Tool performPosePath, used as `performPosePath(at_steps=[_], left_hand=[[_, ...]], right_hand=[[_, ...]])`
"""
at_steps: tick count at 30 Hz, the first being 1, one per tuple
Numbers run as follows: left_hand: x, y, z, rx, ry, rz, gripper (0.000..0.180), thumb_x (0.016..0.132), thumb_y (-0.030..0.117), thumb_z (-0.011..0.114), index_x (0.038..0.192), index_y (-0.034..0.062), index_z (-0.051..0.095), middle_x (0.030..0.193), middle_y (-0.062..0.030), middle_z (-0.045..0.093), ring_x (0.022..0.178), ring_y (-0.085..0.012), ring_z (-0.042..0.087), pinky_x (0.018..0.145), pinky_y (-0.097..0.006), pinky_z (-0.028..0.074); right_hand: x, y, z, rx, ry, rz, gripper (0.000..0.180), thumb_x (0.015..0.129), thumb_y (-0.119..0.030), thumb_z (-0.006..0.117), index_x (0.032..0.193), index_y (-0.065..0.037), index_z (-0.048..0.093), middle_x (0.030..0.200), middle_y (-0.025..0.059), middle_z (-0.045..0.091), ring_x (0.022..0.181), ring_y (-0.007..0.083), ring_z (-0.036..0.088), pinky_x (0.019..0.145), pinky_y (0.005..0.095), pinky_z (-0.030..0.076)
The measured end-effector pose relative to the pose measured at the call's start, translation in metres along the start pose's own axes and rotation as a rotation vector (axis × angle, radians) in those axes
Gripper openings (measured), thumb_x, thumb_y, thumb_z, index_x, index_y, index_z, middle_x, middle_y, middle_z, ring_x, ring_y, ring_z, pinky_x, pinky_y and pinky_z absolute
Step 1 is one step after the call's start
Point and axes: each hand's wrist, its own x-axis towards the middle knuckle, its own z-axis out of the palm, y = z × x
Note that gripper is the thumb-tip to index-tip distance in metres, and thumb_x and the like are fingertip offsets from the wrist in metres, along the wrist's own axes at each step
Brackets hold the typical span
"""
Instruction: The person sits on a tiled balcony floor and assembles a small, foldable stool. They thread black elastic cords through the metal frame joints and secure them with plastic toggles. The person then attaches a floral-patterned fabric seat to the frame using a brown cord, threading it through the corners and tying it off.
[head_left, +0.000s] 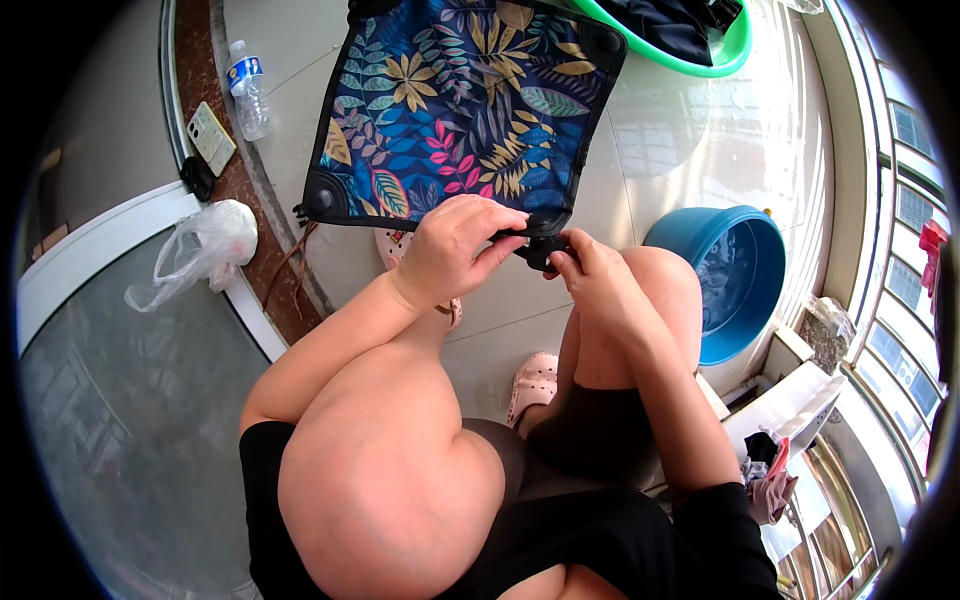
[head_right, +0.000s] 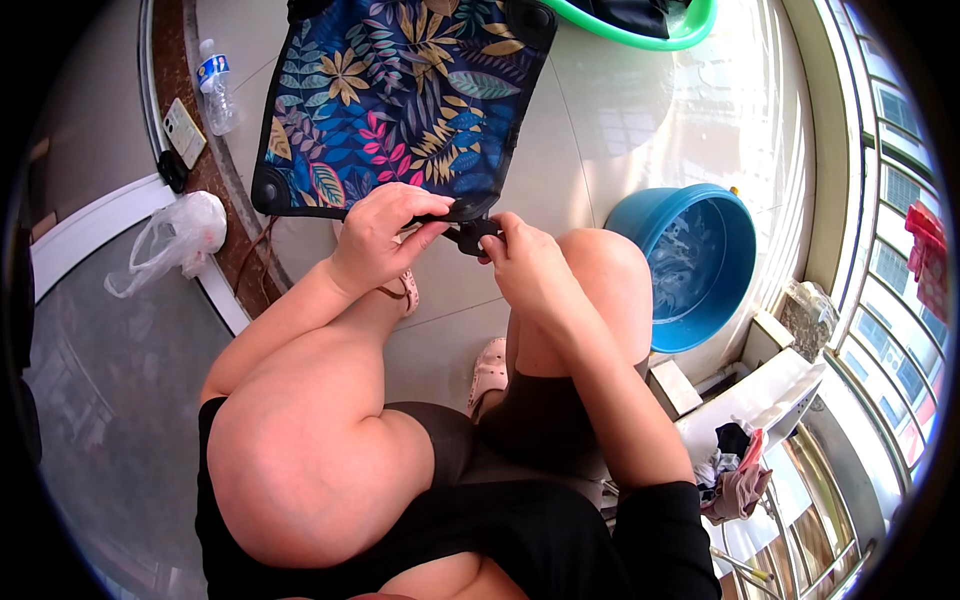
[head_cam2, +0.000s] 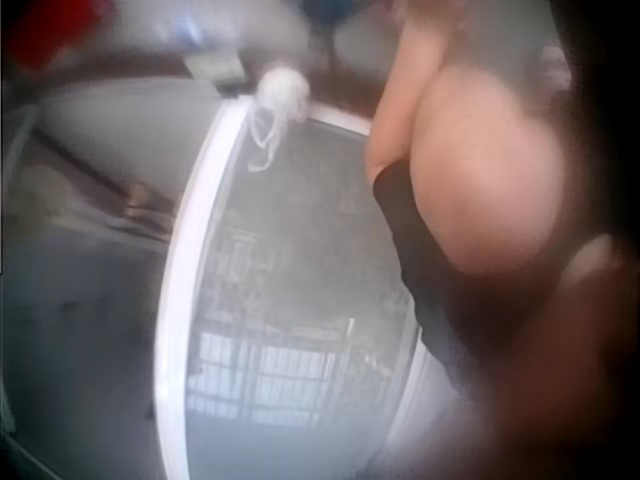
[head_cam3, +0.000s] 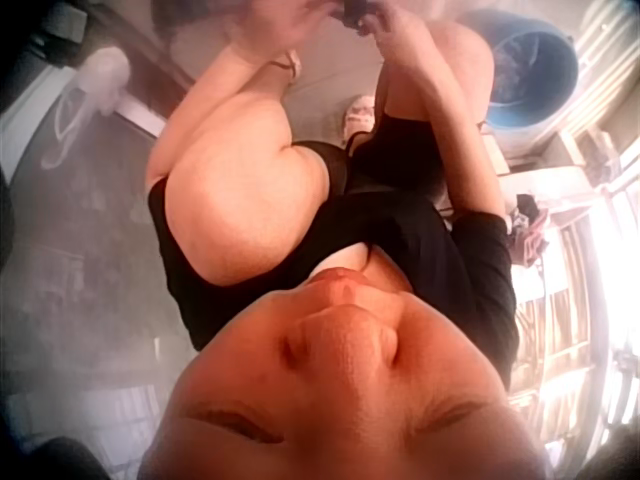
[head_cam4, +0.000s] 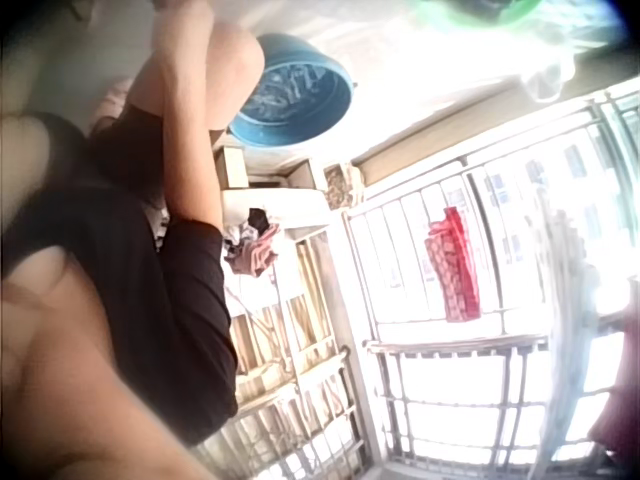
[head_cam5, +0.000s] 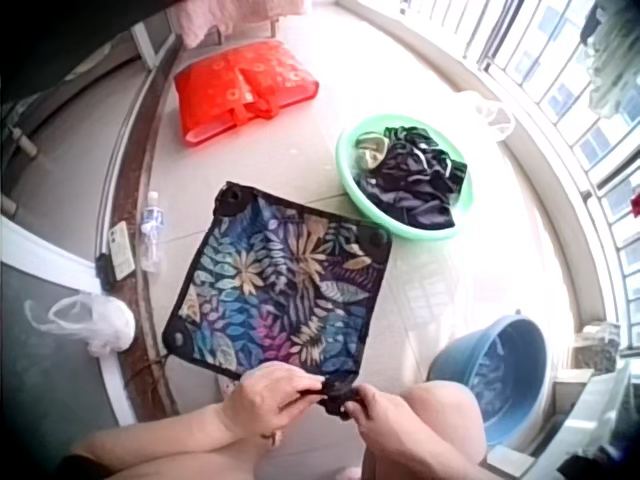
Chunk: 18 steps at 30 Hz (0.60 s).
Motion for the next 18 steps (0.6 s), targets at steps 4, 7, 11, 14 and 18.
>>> performPosePath(at_steps=[4, 7, 11, 14, 18], left_hand=[[0.006, 0.01, -0.013, 0.01, 0.039, -0.027, 0.031, 0.075, -0.002, 0.075, 0.105, 0.0062, 0.07, 0.09, -0.0079, 0.069, 0.081, -0.0253, 0.067, 0.072, -0.032, 0.054], [0.007, 0.003, -0.022, 0.073, 0.017, 0.067, 0.035, 0.073, -0.001, 0.076, 0.106, 0.0073, 0.071, 0.095, -0.0065, 0.069, 0.087, -0.0249, 0.067, 0.075, -0.033, 0.054], [0.001, -0.002, -0.023, 0.159, 0.046, 0.114, 0.035, 0.071, 0.002, 0.077, 0.104, 0.0083, 0.072, 0.1, -0.0042, 0.069, 0.093, -0.024, 0.067, 0.081, -0.034, 0.054], [-0.002, -0.003, -0.021, 0.237, 0.059, 0.159, 0.031, 0.071, 0.003, 0.077, 0.102, 0.0093, 0.072, 0.101, -0.003, 0.07, 0.095, -0.0228, 0.067, 0.083, -0.036, 0.054], [-0.001, 0.0, -0.025, 0.396, 0.021, 0.221, 0.024, 0.074, 0.005, 0.075, 0.098, 0.0098, 0.072, 0.102, -0.002, 0.069, 0.096, -0.0222, 0.067, 0.087, -0.038, 0.054]], right_hand=[[0.02, 0.006, -0.003, 0.463, -0.202, 0.095, 0.024, 0.097, -0.02, 0.061, 0.108, 0.001, 0.066, 0.08, 0.0044, 0.071, 0.065, 0.012, 0.056, 0.06, 0.0263, 0.046], [0.033, -0.005, 0.001, 0.763, -0.252, 0.137, 0.021, 0.099, -0.019, 0.059, 0.106, -0.002, 0.068, 0.085, 0.0007, 0.069, 0.063, 0.0041, 0.045, 0.057, 0.0194, 0.04], [0.035, -0.013, 0.002, 0.949, -0.33, 0.156, 0.025, 0.102, -0.024, 0.054, 0.108, -0.003, 0.067, 0.081, -0.0012, 0.063, 0.069, 0.0058, 0.048, 0.063, 0.0207, 0.041], [0.032, -0.019, 0.0, 1.095, -0.337, 0.185, 0.031, 0.102, -0.033, 0.054, 0.106, -0.004, 0.066, 0.078, -0.0023, 0.058, 0.07, 0.0068, 0.048, 0.066, 0.0217, 0.042], [0.035, -0.016, -0.001, 1.054, -0.39, 0.169, 0.031, 0.101, -0.035, 0.056, 0.101, -0.004, 0.063, 0.082, -0.002, 0.057, 0.072, 0.0071, 0.05, 0.064, 0.0219, 0.04]])
